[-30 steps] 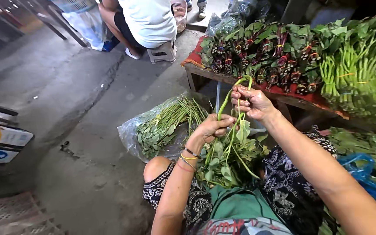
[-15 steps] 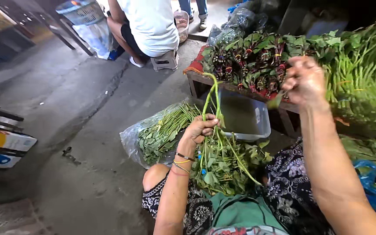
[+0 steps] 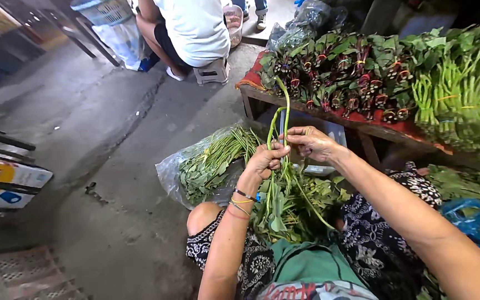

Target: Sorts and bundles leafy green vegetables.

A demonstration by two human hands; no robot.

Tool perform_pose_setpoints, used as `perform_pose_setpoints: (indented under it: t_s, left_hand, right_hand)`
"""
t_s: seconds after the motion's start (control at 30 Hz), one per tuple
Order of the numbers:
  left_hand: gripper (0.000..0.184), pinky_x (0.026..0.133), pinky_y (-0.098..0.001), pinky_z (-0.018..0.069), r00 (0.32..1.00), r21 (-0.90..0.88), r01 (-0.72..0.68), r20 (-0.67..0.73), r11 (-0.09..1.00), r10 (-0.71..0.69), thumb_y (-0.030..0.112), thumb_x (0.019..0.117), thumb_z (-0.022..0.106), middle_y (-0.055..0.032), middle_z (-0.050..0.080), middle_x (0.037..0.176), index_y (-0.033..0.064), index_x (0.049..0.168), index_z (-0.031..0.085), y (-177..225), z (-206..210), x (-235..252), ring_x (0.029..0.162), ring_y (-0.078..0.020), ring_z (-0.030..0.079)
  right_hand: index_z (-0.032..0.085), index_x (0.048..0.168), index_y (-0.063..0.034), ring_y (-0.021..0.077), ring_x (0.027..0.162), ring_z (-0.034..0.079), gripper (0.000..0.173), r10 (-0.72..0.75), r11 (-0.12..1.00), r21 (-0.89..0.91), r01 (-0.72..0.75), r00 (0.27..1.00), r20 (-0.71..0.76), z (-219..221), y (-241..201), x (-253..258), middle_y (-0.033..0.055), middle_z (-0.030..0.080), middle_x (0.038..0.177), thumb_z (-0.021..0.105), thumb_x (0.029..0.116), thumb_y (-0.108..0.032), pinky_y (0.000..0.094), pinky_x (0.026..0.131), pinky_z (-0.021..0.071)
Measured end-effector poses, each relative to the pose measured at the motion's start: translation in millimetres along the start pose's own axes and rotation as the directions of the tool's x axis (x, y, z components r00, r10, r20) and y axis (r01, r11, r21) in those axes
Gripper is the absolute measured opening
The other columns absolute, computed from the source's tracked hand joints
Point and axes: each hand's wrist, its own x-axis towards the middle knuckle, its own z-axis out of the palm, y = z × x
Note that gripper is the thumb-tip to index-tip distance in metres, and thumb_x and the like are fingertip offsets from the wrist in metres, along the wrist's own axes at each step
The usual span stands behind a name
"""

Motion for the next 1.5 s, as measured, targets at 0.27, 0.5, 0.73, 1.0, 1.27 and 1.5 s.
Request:
perform_pose_setpoints:
  t_s: [0.27,0.5,0.73,1.0,1.27,1.5]
  left_hand:
    - [0.01,0.039,-0.0135,0.0296,0.994,0.255,-0.07,-0.063,0.964,0.089,-0.005,0.0912,0.07,-0.0051,0.067,0.07,0.001,0.098,0.065,3,5,-6,0.043,0.0012,0.04]
    - [0.006,0.038,-0.0128,0.03,0.986,0.255,-0.088,-0.118,0.963,0.122,-0.006,0.0924,0.067,-0.0066,0.068,0.069,-0.0005,0.095,0.065,4,7,-5,0.041,0.0015,0.041]
    - [0.002,0.039,-0.0128,0.0289,0.991,0.326,-0.059,-0.091,0.943,0.094,-0.004,0.0939,0.066,-0.0067,0.067,0.068,-0.0025,0.095,0.066,7,11,-9,0.042,0.0019,0.04]
    - [0.009,0.04,-0.0118,0.03,1.0,0.28,-0.016,-0.008,0.96,0.019,-0.007,0.0962,0.059,-0.0073,0.071,0.076,-0.0018,0.101,0.065,6,6,-10,0.042,0.0037,0.041]
    - [0.018,0.039,-0.0112,0.0335,0.976,-0.072,-0.203,0.067,0.977,0.208,-0.003,0.101,0.049,-0.0085,0.074,0.087,0.0054,0.104,0.065,15,-17,-9,0.041,0.0035,0.041]
    - [0.019,0.037,-0.0105,0.0312,0.966,-0.158,-0.254,0.005,0.954,0.258,-0.003,0.1016,0.049,-0.0073,0.072,0.088,0.0068,0.1,0.065,19,-14,-6,0.04,0.0038,0.038]
  right_hand:
    - [0.07,0.084,-0.0063,0.0004,0.04,0.034,0.009,-0.146,0.961,-0.257,0.105,0.979,-0.143,2,-8,-7,-0.0009,0.061,0.064,0.073,0.0925,-0.007,0.0168,0.036,0.0265]
    - [0.076,0.099,-0.0014,0.0105,0.082,0.068,0.009,-0.477,0.667,-0.628,0.401,0.877,0.054,-7,-4,-3,0.0072,0.073,0.095,0.073,0.0925,-0.005,0.027,0.075,0.0573]
    - [0.073,0.093,-0.0005,0.028,0.06,0.064,0.013,-0.662,-0.165,-0.849,0.502,0.582,0.473,-13,1,-5,0.0138,0.065,0.085,0.06,0.0891,0.001,0.0419,0.047,0.0501]
    - [0.07,0.109,0.0081,0.0295,0.093,0.069,0.023,-0.834,0.206,-0.898,0.388,0.55,0.046,-49,-45,-21,0.0214,0.069,0.103,0.052,0.1028,-0.004,0.0451,0.085,0.0572]
    - [0.056,0.099,-0.0151,0.0013,0.047,0.045,0.023,-0.353,0.936,-0.092,0.341,0.9,-0.257,-40,-54,-31,-0.0059,0.058,0.071,0.035,0.1087,-0.014,0.0173,0.043,0.0415]
    - [0.068,0.097,-0.009,-0.0006,0.042,0.034,0.008,-0.219,0.966,-0.159,0.204,0.973,-0.08,-3,-23,-30,-0.0001,0.065,0.075,0.06,0.0989,-0.009,0.0158,0.038,0.0295]
